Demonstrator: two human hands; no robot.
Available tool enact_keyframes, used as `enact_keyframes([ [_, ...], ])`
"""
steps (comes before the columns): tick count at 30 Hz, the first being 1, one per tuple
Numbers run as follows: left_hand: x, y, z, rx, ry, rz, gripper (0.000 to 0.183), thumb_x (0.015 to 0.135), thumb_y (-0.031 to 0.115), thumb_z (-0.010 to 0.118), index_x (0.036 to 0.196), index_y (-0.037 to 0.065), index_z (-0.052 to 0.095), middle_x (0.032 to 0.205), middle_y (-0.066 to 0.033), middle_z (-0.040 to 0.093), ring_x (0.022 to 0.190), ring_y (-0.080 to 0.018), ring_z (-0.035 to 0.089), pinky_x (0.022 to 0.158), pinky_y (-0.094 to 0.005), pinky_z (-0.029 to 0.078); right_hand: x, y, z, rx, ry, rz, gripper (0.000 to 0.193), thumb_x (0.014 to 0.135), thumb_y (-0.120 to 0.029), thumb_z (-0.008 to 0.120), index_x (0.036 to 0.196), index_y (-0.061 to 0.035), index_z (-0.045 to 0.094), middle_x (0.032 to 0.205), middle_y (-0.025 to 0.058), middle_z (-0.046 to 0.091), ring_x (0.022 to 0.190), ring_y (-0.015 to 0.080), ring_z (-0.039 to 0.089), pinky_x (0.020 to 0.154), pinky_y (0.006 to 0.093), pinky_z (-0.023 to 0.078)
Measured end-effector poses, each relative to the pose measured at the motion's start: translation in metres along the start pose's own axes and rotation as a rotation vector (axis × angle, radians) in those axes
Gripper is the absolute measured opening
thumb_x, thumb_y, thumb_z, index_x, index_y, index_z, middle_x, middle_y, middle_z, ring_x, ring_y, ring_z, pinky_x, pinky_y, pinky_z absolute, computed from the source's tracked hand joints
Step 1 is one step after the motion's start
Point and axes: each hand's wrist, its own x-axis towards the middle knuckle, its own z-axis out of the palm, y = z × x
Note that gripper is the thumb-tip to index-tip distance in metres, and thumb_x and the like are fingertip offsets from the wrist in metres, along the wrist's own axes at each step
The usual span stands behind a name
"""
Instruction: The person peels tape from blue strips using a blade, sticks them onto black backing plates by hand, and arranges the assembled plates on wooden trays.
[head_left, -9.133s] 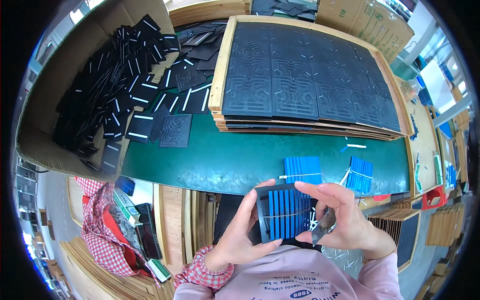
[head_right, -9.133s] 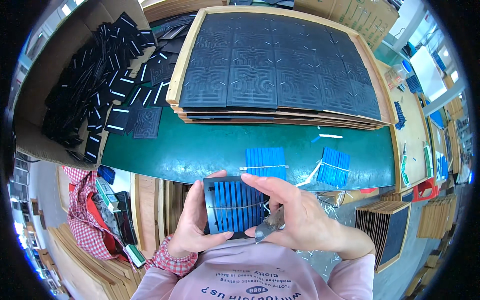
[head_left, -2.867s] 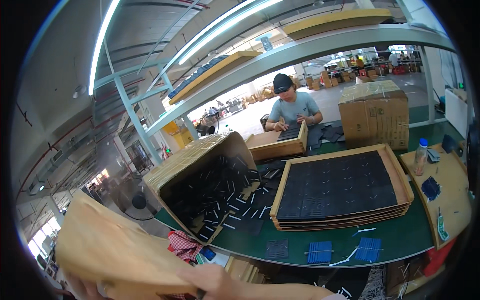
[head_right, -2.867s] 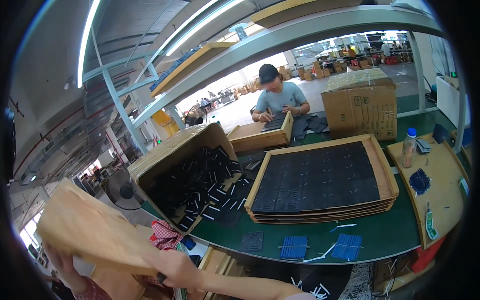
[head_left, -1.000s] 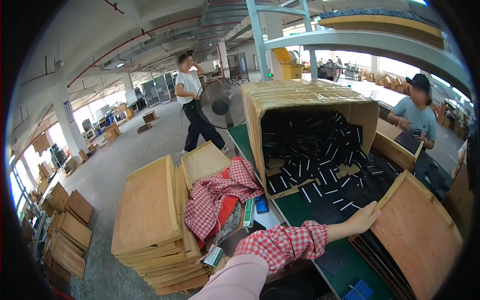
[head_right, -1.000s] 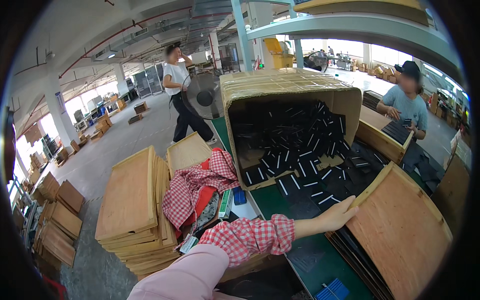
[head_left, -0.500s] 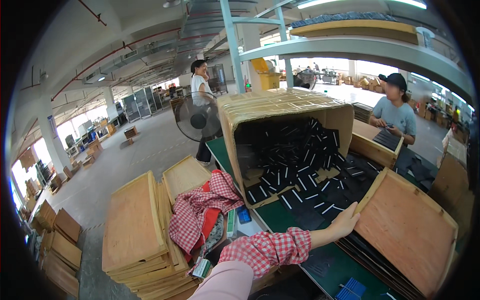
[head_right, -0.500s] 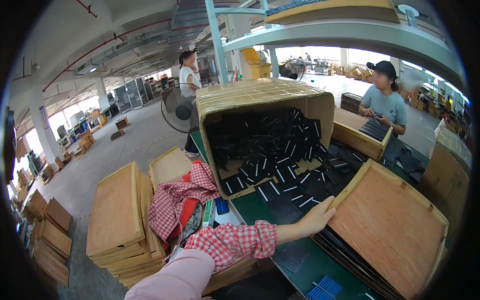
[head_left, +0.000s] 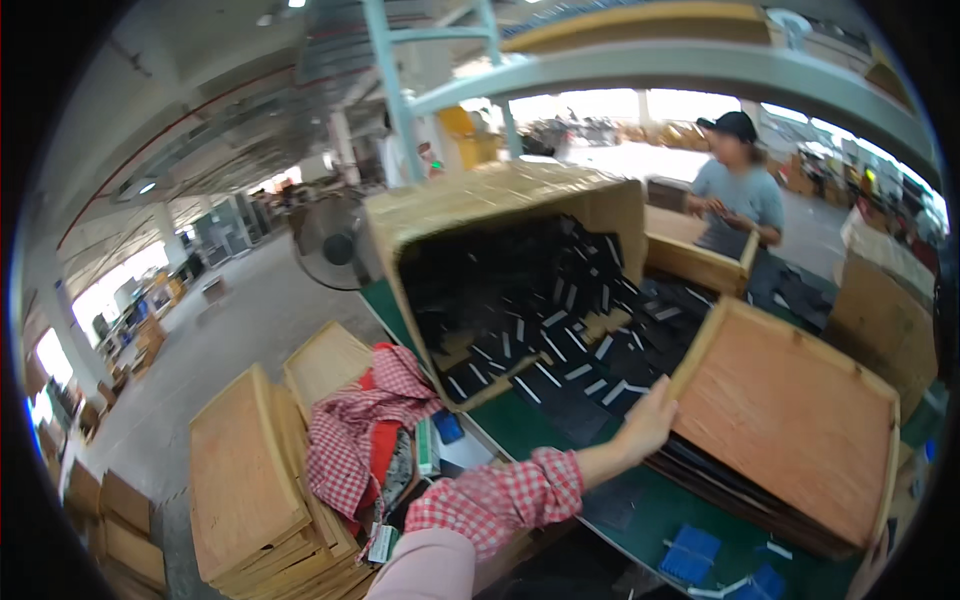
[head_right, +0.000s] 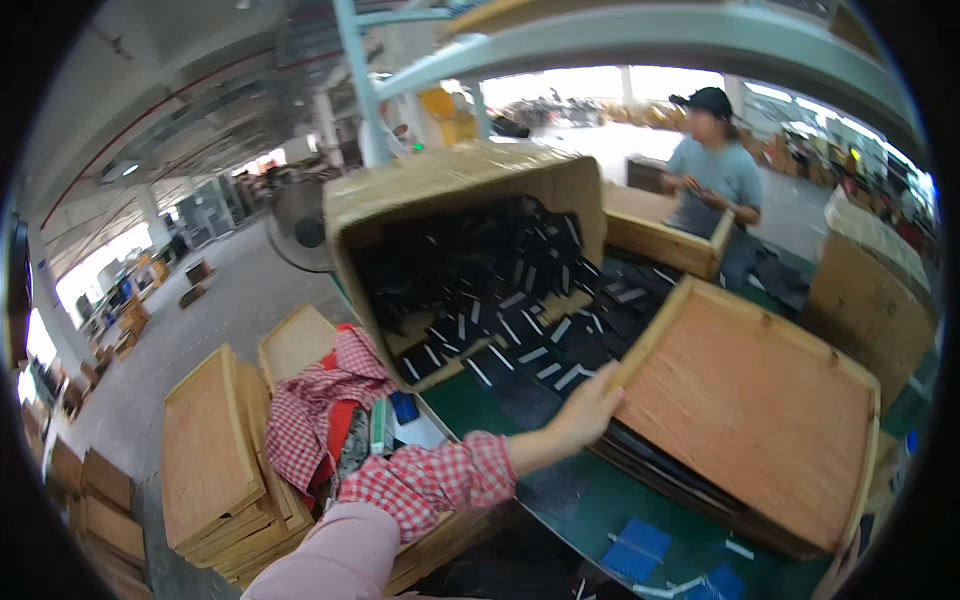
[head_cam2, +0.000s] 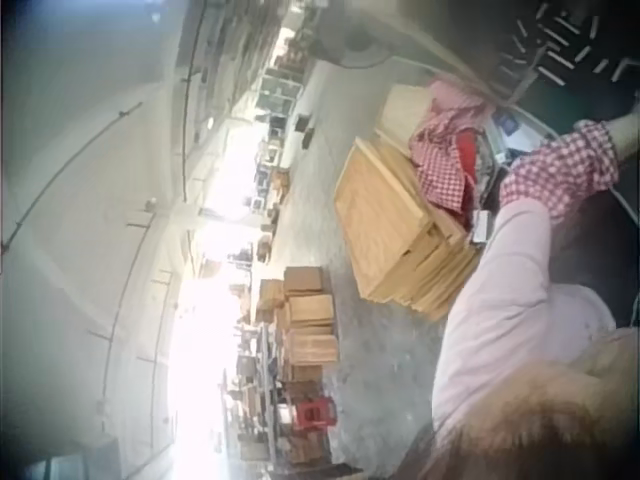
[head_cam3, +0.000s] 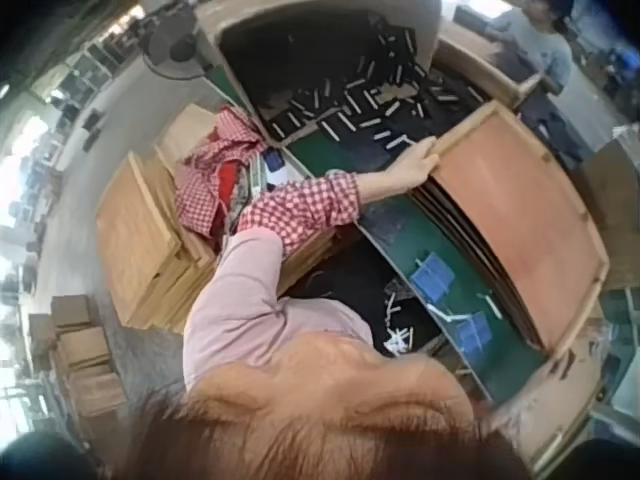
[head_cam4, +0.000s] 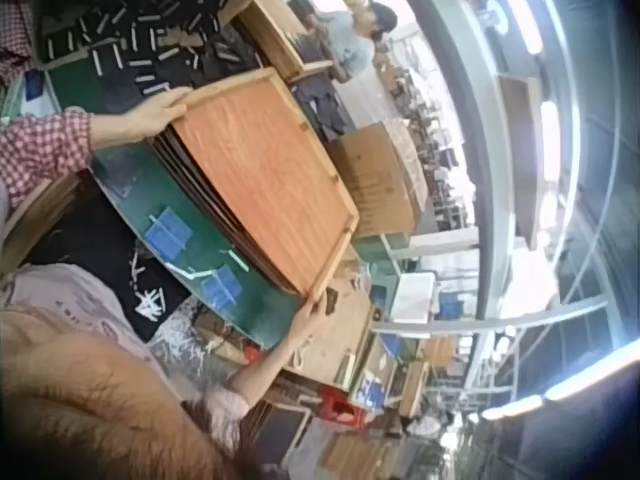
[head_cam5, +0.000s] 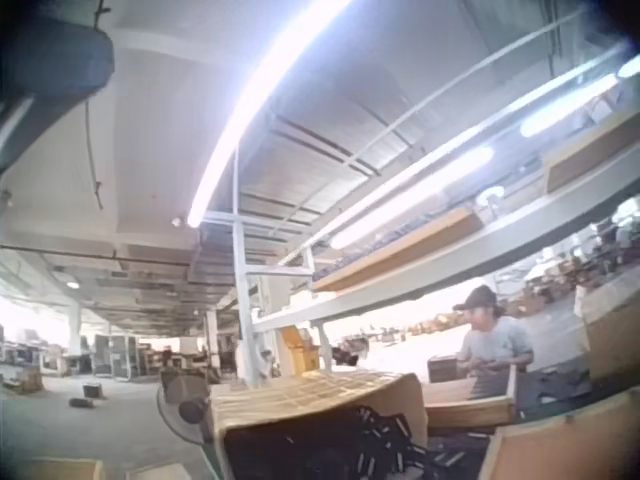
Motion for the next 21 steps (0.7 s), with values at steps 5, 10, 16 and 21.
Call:
enact_keyframes([
  [5, 0.004, 0.04, -0.039, -0.369, -0.173, -0.25, 0.029, 0.086, 0.012, 0.047, 0.111, -0.002, 0.048, 0.104, -0.0063, 0.053, 0.099, -0.0154, 0.047, 0.09, -0.029, 0.036, -0.013, -0.043, 0.004, 0.005, 0.123, 0.008, 0.038, 0.093, -0.024, 0.048, 0.122, 0.0, 0.049, 0.114, 0.0122, 0.056, 0.106, 0.0201, 0.052, 0.091, 0.0287, 0.039],
  [10, -0.004, 0.049, -0.03, -0.4, -0.12, -0.321, 0.042, 0.092, 0.015, 0.043, 0.129, -0.002, 0.038, 0.115, -0.0051, 0.05, 0.104, -0.0129, 0.044, 0.092, -0.0257, 0.033, -0.015, -0.066, 0.008, 0.084, 0.096, 0.209, 0.038, 0.092, -0.025, 0.049, 0.119, 0.0032, 0.051, 0.108, 0.0108, 0.059, 0.098, 0.016, 0.054, 0.086, 0.026, 0.04],
  [16, -0.006, 0.036, -0.024, -0.475, -0.158, -0.237, 0.038, 0.091, 0.012, 0.041, 0.127, -0.003, 0.04, 0.114, -0.0067, 0.051, 0.104, -0.012, 0.045, 0.09, -0.0258, 0.034, -0.023, -0.072, 0.006, 0.037, 0.144, 0.1, 0.038, 0.092, -0.025, 0.049, 0.116, 0.004, 0.052, 0.104, 0.0109, 0.059, 0.097, 0.015, 0.053, 0.085, 0.0256, 0.04],
  [21, -0.003, 0.024, -0.034, -0.509, -0.201, -0.205, 0.046, 0.091, 0.013, 0.042, 0.131, -0.007, 0.031, 0.126, -0.0156, 0.045, 0.113, -0.0193, 0.044, 0.094, -0.0274, 0.034, -0.017, -0.074, 0.0, 0.032, 0.073, 0.102, 0.036, 0.092, -0.024, 0.05, 0.115, 0.0036, 0.053, 0.1, 0.0102, 0.059, 0.095, 0.015, 0.053, 0.084, 0.0254, 0.04],
])
